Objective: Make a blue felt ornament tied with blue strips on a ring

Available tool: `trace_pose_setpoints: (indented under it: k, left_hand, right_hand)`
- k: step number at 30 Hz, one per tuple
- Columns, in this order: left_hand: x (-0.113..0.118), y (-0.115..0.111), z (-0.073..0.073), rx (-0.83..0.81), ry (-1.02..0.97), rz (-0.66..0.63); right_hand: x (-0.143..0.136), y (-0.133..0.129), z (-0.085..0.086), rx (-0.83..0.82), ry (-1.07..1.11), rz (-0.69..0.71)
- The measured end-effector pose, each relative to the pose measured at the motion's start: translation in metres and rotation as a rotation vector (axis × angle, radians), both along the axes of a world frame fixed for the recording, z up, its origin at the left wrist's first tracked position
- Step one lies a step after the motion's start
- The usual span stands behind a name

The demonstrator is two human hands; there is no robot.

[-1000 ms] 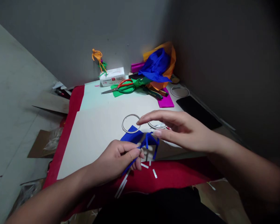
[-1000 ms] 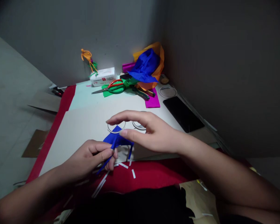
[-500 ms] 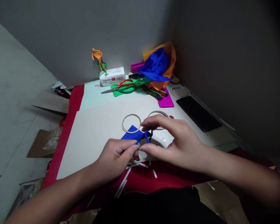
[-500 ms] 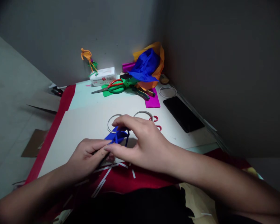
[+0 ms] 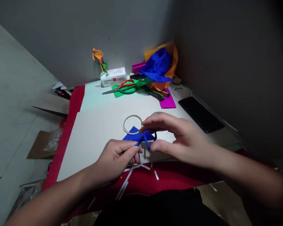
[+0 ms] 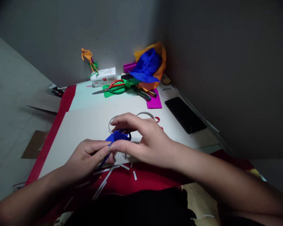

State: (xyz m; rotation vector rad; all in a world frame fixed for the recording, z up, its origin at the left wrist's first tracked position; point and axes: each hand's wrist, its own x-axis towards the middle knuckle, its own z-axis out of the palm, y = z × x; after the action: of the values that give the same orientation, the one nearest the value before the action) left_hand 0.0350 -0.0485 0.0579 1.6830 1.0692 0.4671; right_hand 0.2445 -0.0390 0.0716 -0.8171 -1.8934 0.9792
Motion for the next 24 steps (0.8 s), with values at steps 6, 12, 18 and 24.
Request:
trace_pose_setpoints:
  k: [6,12,18,24]
  left_hand:
    - [-0.005,0.002,0.000,-0.168,-0.129,0.085]
    - [-0.013,0.008,-0.003,-0.209,-0.249,0.096]
    - [-0.015,0.006,-0.006,-0.226,-0.303,0.103]
    - [-0.015,0.004,-0.004,-0.217,-0.328,0.082]
  right_hand:
    - [0.008,0.015,-0.008,-0.090,0.065,-0.056]
    - [0.013,0.017,-0.012,0.138,-0.038,0.056]
    - [0.013,0.024,-0.014,0.395,-0.068,0.202]
    - [0.017,0.025,-0.014,0.473,-0.050,0.218]
